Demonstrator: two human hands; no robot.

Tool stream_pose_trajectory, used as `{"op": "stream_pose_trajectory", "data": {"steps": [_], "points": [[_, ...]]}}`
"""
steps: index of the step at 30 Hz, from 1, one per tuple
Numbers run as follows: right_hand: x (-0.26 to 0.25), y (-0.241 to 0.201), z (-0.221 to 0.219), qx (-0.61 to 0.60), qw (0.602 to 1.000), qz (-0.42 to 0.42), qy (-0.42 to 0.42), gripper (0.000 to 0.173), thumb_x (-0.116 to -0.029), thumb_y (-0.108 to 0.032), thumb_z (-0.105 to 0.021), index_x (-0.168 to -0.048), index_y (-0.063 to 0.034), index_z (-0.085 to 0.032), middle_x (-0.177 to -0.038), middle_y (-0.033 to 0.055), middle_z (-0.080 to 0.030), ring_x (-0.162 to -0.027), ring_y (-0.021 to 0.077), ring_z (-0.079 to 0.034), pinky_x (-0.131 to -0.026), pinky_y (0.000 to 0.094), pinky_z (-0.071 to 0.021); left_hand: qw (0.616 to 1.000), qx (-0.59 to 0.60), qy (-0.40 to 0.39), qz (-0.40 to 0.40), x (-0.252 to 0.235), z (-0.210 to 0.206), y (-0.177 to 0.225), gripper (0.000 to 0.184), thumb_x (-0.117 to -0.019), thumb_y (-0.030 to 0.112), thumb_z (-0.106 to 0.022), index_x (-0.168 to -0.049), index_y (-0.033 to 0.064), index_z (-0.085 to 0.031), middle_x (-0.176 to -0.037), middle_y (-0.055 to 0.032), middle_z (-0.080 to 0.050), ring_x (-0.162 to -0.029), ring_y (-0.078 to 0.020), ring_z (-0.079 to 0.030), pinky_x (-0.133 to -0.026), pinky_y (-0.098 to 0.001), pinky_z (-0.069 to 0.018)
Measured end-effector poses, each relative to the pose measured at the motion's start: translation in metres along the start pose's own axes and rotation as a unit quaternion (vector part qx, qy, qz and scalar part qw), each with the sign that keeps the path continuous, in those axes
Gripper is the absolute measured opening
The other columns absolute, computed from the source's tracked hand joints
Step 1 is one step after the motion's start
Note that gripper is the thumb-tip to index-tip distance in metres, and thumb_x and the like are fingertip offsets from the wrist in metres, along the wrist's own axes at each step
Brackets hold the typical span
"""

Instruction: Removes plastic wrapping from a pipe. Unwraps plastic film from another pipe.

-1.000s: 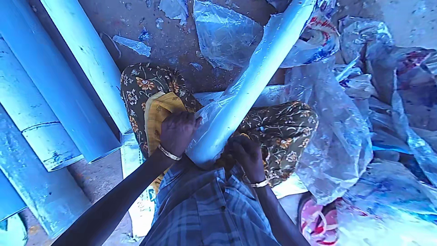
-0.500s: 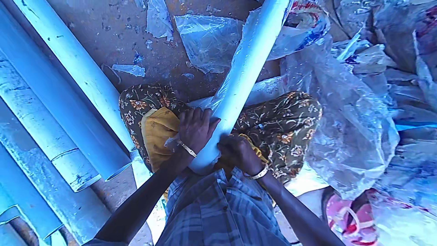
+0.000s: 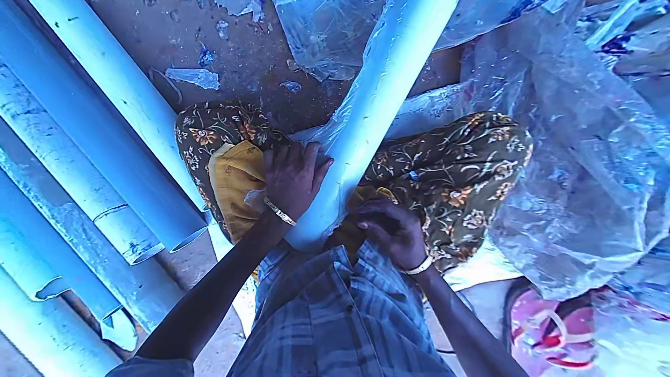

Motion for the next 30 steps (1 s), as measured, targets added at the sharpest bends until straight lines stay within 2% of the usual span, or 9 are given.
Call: {"op": "stream_pose_trajectory", "data": {"steps": [2,5,7,9,16,21,23,26,30], "points": [[0.003,-0.023,-0.021,0.2,0.966,0.129,-0.106,0.022,-0.1007,-0.012,-0.059,-0.117,-0.0083,-0.074,-0.116,0.0146,-0.072,-0.101,0.0203,-0.07,-0.085,0.03,-0.0563,1.0,-0.021,-0.016,0.012,0.005,0.003,0.008,0.036,-0.1052,0.033,-0.053,-0.119,0.0025,-0.067,-0.099,-0.0212,-0.068,-0.096,-0.0406,-0.067,-0.091,-0.0582,-0.0429],[0.014,-0.031,-0.048,0.361,0.888,0.246,-0.141,0.021,-0.0952,-0.005,-0.057,-0.103,-0.0109,-0.076,-0.097,0.0173,-0.071,-0.073,0.0283,-0.069,-0.057,0.0345,-0.0547,0.998,0.001,-0.04,0.055,0.024,0.007,0.026,0.05,-0.1057,0.035,-0.048,-0.138,-0.0012,-0.06,-0.127,-0.0288,-0.064,-0.119,-0.0462,-0.062,-0.103,-0.0661,-0.0357],[0.015,-0.031,-0.051,0.374,0.876,0.274,-0.131,0.017,-0.0936,-0.005,-0.058,-0.089,-0.0079,-0.073,-0.087,0.0146,-0.071,-0.066,0.0269,-0.067,-0.053,0.0338,-0.0528,0.991,0.072,-0.05,0.096,0.046,0.002,0.036,0.065,-0.107,0.045,-0.039,-0.153,-0.0004,-0.045,-0.156,-0.0306,-0.042,-0.146,-0.0465,-0.04,-0.115,-0.074,-0.0184],[0.015,-0.033,-0.052,0.357,0.874,0.299,-0.138,0.019,-0.0954,-0.006,-0.056,-0.084,-0.0075,-0.071,-0.082,0.0118,-0.071,-0.066,0.0241,-0.067,-0.054,0.0314,-0.0515,0.984,0.127,-0.039,0.116,0.061,-0.009,0.04,0.072,-0.1072,0.052,-0.026,-0.158,0.0024,-0.038,-0.164,-0.0281,-0.029,-0.155,-0.0431,-0.025,-0.116,-0.077,-0.008],[0.017,-0.046,-0.048,0.364,0.847,0.338,-0.189,0.019,-0.0975,-0.002,-0.053,-0.09,-0.0044,-0.071,-0.089,0.0121,-0.076,-0.081,0.0213,-0.075,-0.07,0.0259,-0.0573,0.992,0.061,0.011,0.107,0.057,-0.01,0.025,0.049,-0.1057,0.024,-0.042,-0.151,0.0078,-0.051,-0.158,-0.0218,-0.045,-0.148,-0.0411,-0.041,-0.113,-0.0779,-0.0203],[0.014,-0.022,-0.014,0.239,0.941,0.175,-0.166,0.018,-0.0948,-0.002,-0.058,-0.095,-0.0007,-0.075,-0.098,0.0132,-0.077,-0.096,0.0185,-0.074,-0.087,0.0239,-0.0561,0.987,0.112,0.028,0.109,0.058,-0.011,0.013,0.048,-0.1073,0.026,-0.04,-0.148,0.0066,-0.055,-0.153,-0.0193,-0.052,-0.146,-0.0389,-0.044,-0.115,-0.0758,-0.0198],[0.002,-0.007,0.019,0.098,0.99,0.043,-0.095,0.016,-0.0952,-0.001,-0.059,-0.099,0.0062,-0.073,-0.101,0.0098,-0.077,-0.096,0.0053,-0.072,-0.089,0.0181,-0.0562,0.983,0.144,0.054,0.099,0.061,-0.006,0.011,0.046,-0.106,0.02,-0.038,-0.143,0.003,-0.059,-0.15,-0.0202,-0.055,-0.144,-0.0373,-0.048,-0.115,-0.0745,-0.0195],[-0.019,-0.007,0.035,0.1,0.991,-0.058,-0.067,0.03,-0.095,-0.017,-0.067,-0.109,0.0096,-0.069,-0.102,0.0082,-0.075,-0.09,0.002,-0.073,-0.082,0.0191,-0.0608,0.963,0.239,0.084,0.09,0.067,0.0,0.014,0.048,-0.1068,0.021,-0.033,-0.137,-0.0002,-0.064,-0.149,-0.0203,-0.055,-0.146,-0.0333,-0.046,-0.119,-0.0708,-0.0145],[-0.041,0.0,-0.013,0.3,0.936,-0.132,-0.128,0.043,-0.0893,-0.037,-0.073,-0.088,0.0066,-0.073,-0.075,0.0191,-0.071,-0.071,0.0337,-0.072,-0.067,0.0525,-0.0564,0.954,0.282,0.101,0.033,0.075,0.0,0.027,0.07,-0.1102,0.048,-0.016,-0.141,-0.0019,-0.055,-0.153,-0.0216,-0.051,-0.152,-0.0247,-0.036,-0.122,-0.065,-0.0047]]}}
Point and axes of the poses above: each hand's wrist, its own x-axis away from the middle knuckle, its own z-axis out of the back of the hand, y = z × x, the point moved 9 cm from there along -x, towards the middle knuckle
